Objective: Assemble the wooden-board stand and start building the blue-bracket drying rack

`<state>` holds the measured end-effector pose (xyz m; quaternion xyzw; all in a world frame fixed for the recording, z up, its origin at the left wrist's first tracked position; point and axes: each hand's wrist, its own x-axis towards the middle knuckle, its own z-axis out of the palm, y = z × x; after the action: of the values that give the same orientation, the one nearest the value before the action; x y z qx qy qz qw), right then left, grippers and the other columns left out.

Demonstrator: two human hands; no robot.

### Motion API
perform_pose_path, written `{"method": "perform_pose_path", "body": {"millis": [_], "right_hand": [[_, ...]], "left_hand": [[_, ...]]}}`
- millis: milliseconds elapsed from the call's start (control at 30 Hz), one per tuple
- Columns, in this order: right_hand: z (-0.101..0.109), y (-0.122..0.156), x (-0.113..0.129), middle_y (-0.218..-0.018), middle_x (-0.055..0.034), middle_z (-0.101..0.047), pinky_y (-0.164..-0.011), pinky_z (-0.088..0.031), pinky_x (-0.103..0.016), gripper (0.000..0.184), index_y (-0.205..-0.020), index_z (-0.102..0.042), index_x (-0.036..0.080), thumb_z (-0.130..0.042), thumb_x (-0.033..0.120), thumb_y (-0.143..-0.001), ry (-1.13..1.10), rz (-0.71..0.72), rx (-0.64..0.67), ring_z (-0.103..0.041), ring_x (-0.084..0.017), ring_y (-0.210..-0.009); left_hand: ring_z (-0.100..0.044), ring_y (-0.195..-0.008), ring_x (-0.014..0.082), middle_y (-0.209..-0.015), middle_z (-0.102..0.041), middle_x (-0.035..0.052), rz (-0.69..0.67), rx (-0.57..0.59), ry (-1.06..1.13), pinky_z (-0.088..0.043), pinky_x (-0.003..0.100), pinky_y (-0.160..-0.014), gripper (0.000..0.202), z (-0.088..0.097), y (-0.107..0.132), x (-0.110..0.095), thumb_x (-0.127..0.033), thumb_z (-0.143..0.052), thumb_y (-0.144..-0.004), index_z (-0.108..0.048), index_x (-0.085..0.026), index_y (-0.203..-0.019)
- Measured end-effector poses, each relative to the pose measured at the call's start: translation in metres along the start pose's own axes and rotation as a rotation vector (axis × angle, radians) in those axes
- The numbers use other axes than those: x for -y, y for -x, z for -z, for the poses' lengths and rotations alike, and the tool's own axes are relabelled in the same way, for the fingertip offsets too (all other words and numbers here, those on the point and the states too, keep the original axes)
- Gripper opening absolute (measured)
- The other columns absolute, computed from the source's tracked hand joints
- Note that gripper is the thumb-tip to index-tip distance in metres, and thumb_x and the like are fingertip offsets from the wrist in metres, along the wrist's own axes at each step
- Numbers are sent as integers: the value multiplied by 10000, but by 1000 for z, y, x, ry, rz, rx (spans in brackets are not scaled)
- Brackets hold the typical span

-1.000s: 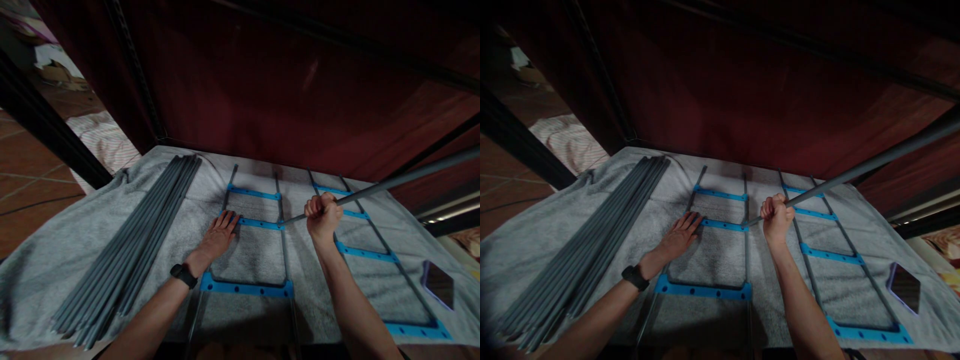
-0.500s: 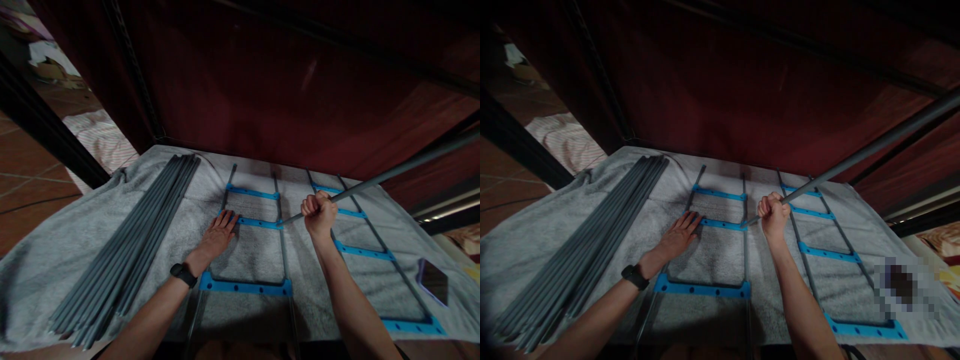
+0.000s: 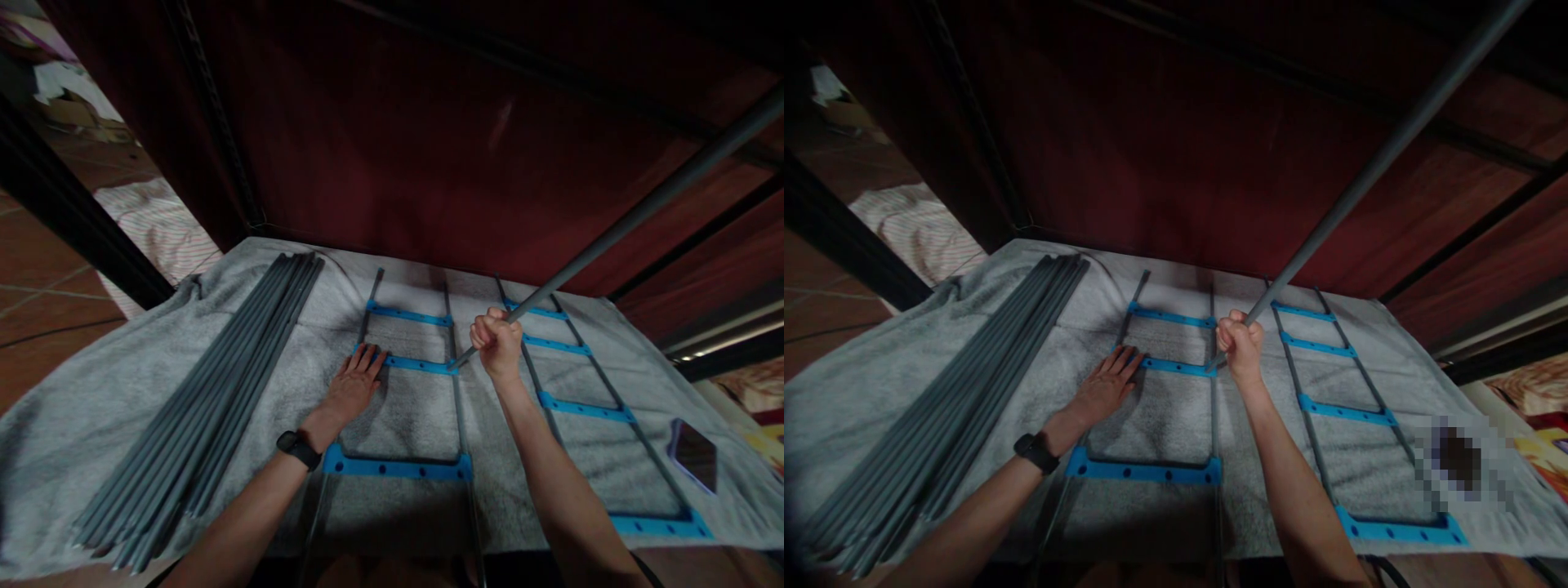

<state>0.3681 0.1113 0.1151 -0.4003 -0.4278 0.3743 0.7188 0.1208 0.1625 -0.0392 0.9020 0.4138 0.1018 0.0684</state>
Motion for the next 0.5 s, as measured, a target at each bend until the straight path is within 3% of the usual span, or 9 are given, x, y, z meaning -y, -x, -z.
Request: {"method": "perform_pose_path", "body": {"millis": [133,267,400,500], "right_hand": [[0,-1,1,-463,107,-231,-351,-174,-185,393,-588,-265,237,-629,316,-711,58,35,-112,-175,-55,-386],[-1,-4,2,-479,90,-275,-376,-259,-198,316,-556,-304,236,-565,301,-722,192,87,-332,-249,-64,-408],[-10,-6,-1,-477,92,-253,-359,-195,-206,323,-566,-293,244,-554,354,-722,227,100,-525,-224,-65,-407],[-15,-10,-4,-469,96,-244,-360,-174,-208,353,-563,-276,247,-564,391,-706,196,100,-525,-204,-59,-402]], "left_hand": [[-222,-1484,293,-1586,-327,75,11,11,5,-318,492,-1158,588,-2,-2,1,-266,-465,-932,-358,-242,-1509],[-224,-1482,304,-1584,-329,87,5,19,25,-323,499,-1154,602,-1,-3,1,-248,-478,-918,-361,-227,-1509],[-229,-1481,296,-1576,-343,91,-9,-8,27,-334,497,-1146,586,-2,-3,3,-224,-450,-921,-375,-219,-1502],[-246,-1475,301,-1569,-357,91,-7,-13,1,-343,497,-1140,577,-5,-5,6,-231,-446,-923,-385,-217,-1497]]}}
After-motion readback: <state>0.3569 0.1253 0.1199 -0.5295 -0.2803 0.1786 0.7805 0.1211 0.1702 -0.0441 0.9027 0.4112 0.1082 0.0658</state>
